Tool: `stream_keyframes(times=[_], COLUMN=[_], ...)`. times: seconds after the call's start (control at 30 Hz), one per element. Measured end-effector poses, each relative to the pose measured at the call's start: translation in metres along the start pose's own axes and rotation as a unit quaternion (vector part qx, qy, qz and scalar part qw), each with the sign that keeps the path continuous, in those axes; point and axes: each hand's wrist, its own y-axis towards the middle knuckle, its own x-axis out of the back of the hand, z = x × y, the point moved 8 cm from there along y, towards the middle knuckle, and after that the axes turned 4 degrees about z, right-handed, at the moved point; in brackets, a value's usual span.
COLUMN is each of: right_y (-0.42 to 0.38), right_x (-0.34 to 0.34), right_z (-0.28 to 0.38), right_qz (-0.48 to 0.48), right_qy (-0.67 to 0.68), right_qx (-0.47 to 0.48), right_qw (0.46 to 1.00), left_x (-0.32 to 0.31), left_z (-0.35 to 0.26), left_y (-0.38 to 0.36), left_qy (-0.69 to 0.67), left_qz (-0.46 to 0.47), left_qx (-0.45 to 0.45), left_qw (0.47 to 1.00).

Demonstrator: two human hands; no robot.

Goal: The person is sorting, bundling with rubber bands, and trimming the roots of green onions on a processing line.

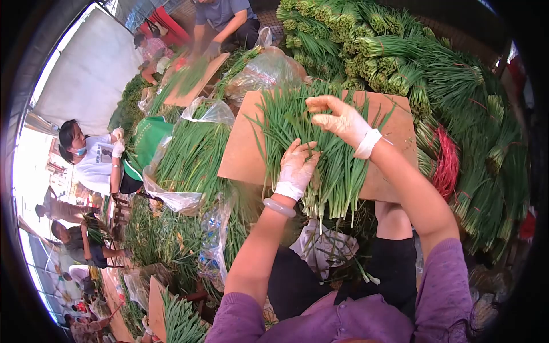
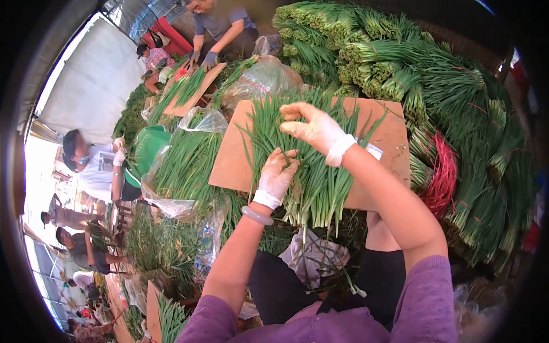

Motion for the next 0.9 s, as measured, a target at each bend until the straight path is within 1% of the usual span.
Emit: stream_keyframes(times=[0.03,0.07,0.1,0.13,0.2,0.23,0.27,0.33,0.37,0.4,0.43,0.47,0.5,0.53,0.57,0.6,0.63,0.67,0.7,0.73,0.77,0.8,0.83,0.87,0.9], right_y=[-0.013,-0.021,-0.025,-0.031,-0.041,-0.045,-0.048,-0.053,-0.056,-0.061,-0.064,-0.064,-0.065,-0.072,-0.081,-0.086,-0.093,-0.101,-0.110,-0.130,-0.145,-0.158,-0.158,-0.158,-0.152], right_x=[-0.009,-0.016,-0.027,-0.037,-0.046,-0.046,-0.051,-0.065,-0.068,-0.066,-0.057,-0.036,-0.012,0.007,0.021,0.028,0.023,0.011,-0.009,-0.026,-0.027,-0.032,-0.032,-0.030,-0.030], right_z=[-0.004,-0.022,-0.040,-0.044,-0.057,-0.062,-0.062,-0.046,-0.033,-0.006,0.033,0.082,0.125,0.163,0.189,0.198,0.193,0.186,0.156,0.118,0.090,0.065,0.045,0.028,0.018], right_qz=[0.024,0.011,0.038,0.062,0.065,-0.017,-0.019,-0.016,-0.020,-0.038,-0.052,-0.103,-0.156,-0.184,-0.171,-0.113,-0.004,0.107,0.159,0.207,0.187,0.150,0.158,0.164,0.162], right_qy=[0.065,0.077,0.056,0.035,-0.099,-0.015,-0.014,0.165,0.128,0.166,0.200,0.196,0.166,0.156,0.154,0.200,0.216,0.231,0.098,-0.042,-0.306,-0.541,-0.531,-0.517,-0.513], right_qx=[-0.083,-0.070,-0.052,-0.036,-0.086,-0.114,-0.113,-0.110,-0.068,-0.049,-0.031,0.061,0.137,0.181,0.201,0.192,0.159,0.124,-0.025,-0.172,-0.074,0.029,-0.035,-0.097,-0.096], right_qw=[0.994,0.995,0.996,0.997,0.989,0.993,0.993,0.980,0.989,0.984,0.978,0.973,0.964,0.953,0.952,0.954,0.963,0.959,0.982,0.962,0.931,0.827,0.832,0.835,0.837], left_x=[0.000,0.002,-0.001,0.000,-0.001,-0.013,-0.016,-0.036,-0.068,-0.065,-0.055,-0.046,-0.043,-0.038,-0.039,-0.039,-0.030,-0.022,-0.016,-0.013,-0.001,0.009,0.028,0.030,0.031], left_z=[0.000,0.000,0.004,0.001,-0.003,0.006,0.005,0.012,0.061,0.056,0.044,0.036,0.034,0.025,0.028,0.032,0.033,0.033,0.042,0.051,0.053,0.053,0.038,0.040,0.038], left_y=[-0.002,-0.004,-0.006,-0.007,-0.007,-0.008,-0.012,-0.026,-0.027,-0.034,-0.040,-0.044,-0.042,-0.040,-0.037,-0.033,-0.029,-0.025,-0.024,-0.025,-0.024,-0.027,-0.026,-0.028,-0.028], left_qy=[0.003,0.009,0.045,0.047,0.022,0.059,0.060,0.198,0.194,0.195,0.200,0.203,0.190,0.188,0.176,0.165,0.041,-0.002,-0.131,-0.258,-0.299,-0.337,-0.275,-0.272,-0.275], left_qz=[-0.004,-0.009,0.005,0.007,0.018,0.099,0.101,0.116,0.185,0.189,0.158,0.125,0.126,0.151,0.145,0.137,0.134,0.140,0.152,0.158,0.114,0.072,0.044,0.046,0.072], left_qx=[-0.005,-0.011,-0.003,-0.003,0.012,0.102,0.101,0.066,0.093,0.093,0.093,0.095,0.085,0.090,0.061,0.030,0.029,0.019,0.088,0.155,0.180,0.206,0.194,0.196,0.179], left_qw=[1.000,1.000,0.999,0.999,1.000,0.988,0.988,0.971,0.959,0.958,0.962,0.967,0.970,0.966,0.972,0.976,0.990,0.990,0.976,0.940,0.930,0.916,0.940,0.941,0.942])
